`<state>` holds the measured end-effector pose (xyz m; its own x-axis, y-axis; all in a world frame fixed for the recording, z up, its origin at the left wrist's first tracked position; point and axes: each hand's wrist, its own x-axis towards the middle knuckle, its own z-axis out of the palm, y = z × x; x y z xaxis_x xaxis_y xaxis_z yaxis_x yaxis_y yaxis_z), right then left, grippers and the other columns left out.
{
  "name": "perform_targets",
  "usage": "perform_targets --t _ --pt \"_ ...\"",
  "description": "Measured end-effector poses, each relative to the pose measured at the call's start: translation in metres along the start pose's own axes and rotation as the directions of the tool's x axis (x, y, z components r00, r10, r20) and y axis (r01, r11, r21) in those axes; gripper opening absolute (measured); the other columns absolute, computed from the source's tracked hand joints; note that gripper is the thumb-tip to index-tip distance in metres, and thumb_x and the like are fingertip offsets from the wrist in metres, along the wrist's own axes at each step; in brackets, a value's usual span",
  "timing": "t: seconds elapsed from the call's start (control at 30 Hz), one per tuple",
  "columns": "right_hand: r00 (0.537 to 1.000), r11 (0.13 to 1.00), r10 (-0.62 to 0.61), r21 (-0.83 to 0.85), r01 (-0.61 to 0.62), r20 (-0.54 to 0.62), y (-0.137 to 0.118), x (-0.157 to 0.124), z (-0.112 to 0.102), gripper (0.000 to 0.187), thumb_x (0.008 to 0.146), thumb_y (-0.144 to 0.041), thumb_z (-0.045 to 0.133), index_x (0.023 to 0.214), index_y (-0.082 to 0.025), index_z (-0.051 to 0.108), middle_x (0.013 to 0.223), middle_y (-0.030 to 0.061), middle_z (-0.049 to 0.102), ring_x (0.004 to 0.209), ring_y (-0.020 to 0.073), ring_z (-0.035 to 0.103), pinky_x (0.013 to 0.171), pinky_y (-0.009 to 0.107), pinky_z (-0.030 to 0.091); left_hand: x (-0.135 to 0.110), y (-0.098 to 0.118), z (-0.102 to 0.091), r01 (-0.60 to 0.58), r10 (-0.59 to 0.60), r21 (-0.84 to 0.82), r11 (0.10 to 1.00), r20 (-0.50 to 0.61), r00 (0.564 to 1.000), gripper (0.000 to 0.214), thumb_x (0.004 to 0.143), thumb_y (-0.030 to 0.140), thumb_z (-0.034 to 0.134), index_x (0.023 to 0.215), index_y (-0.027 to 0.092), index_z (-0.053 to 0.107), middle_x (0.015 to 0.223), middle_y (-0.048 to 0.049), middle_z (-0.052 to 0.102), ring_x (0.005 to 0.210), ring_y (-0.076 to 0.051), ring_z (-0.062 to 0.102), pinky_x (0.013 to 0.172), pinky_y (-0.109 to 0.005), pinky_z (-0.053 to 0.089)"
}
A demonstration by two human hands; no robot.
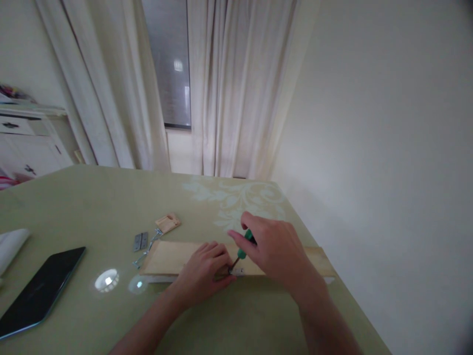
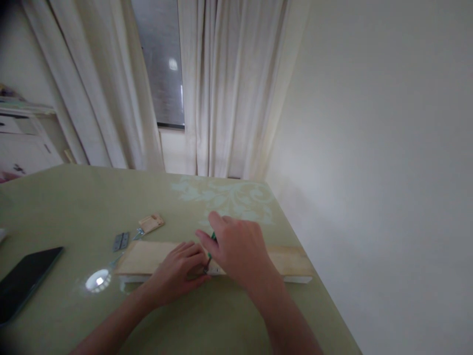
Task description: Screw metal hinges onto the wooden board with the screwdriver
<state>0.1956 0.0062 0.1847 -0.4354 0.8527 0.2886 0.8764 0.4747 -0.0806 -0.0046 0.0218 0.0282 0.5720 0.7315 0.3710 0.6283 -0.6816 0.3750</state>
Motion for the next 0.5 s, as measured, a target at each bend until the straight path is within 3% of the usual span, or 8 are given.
perform_targets --t 0.07,0.17,0.23,0.33,0.4,0.5 --pt "1.0 0.999 0.002 0.047 -0.001 -0.017 0.004 -0.003 -0.003 0.027 0.101 -0.049 0.061 0.108 -0.022 0.062 0.094 0.0037 0.073 0.079 0.0228 0.068 0.064 0.032 0.034 0.0 0.0 -0.001 0.001 -0.001 -0.006 1.0 -0.004 1.0 0.015 0.091 0.031 0.077 0.096 0.024 0.066 0.102 -0.0032 0.069 0.096 -0.024 0.06 0.083 -0.037 0.043" --pt "0.991 0.972 -0.132 0.195 0.129 0.005 0.002 -0.015 -0.01 0.034 0.093 -0.026 0.067 0.124 -0.024 0.056 0.117 0.0037 0.07 0.096 0.0208 0.068 0.075 0.032 0.041 0.0 -0.003 0.003 -0.007 0.006 -0.014 1.0 -0.016 1.0 0.012 0.091 0.03 0.076 0.096 0.024 0.066 0.102 -0.0032 0.069 0.097 -0.024 0.061 0.083 -0.037 0.044" --pt "0.966 0.936 -0.253 0.267 0.231 0.05 -0.005 -0.02 -0.014 0.03 0.094 -0.019 0.064 0.122 -0.025 0.056 0.115 0.0013 0.07 0.099 0.0187 0.067 0.078 0.03 0.042 -0.001 -0.006 0.009 -0.01 0.01 -0.003 1.0 -0.03 0.999 0.01 0.09 0.025 0.074 0.097 0.025 0.067 0.105 -0.0034 0.071 0.101 -0.026 0.063 0.087 -0.039 0.045" --pt "0.937 0.917 -0.338 0.256 0.307 0.085 -0.012 -0.017 -0.012 0.009 0.102 -0.028 0.061 0.111 -0.026 0.06 0.103 -0.0011 0.074 0.09 0.0174 0.068 0.071 0.029 0.039 -0.003 -0.007 0.012 0.007 -0.006 0.006 1.0 -0.065 0.998 0.014 0.089 0.02 0.07 0.102 0.026 0.068 0.113 -0.0029 0.072 0.108 -0.028 0.063 0.091 -0.041 0.046" --pt "0.963 0.957 -0.258 0.159 0.244 0.077 -0.011 -0.008 -0.008 0.013 0.106 -0.038 0.059 0.106 -0.025 0.062 0.094 0.0001 0.075 0.079 0.0177 0.068 0.063 0.03 0.032 -0.002 -0.005 0.01 0.011 -0.011 0.001 1.0 -0.061 0.998 0.013 0.089 0.023 0.072 0.101 0.025 0.068 0.111 -0.0023 0.072 0.105 -0.028 0.063 0.09 -0.04 0.046" --pt "0.999 1.0 -0.018 0.007 0.018 0.039 -0.001 0.004 -0.002 0.027 0.106 -0.048 0.056 0.1 -0.023 0.064 0.081 0.0027 0.073 0.07 0.02 0.067 0.058 0.032 0.023 0.001 0.0 0.002 0.004 -0.004 0.009 1.0 -0.028 1.0 0.013 0.088 0.029 0.078 0.093 0.024 0.066 0.101 -0.0024 0.071 0.096 -0.024 0.062 0.083 -0.037 0.044"
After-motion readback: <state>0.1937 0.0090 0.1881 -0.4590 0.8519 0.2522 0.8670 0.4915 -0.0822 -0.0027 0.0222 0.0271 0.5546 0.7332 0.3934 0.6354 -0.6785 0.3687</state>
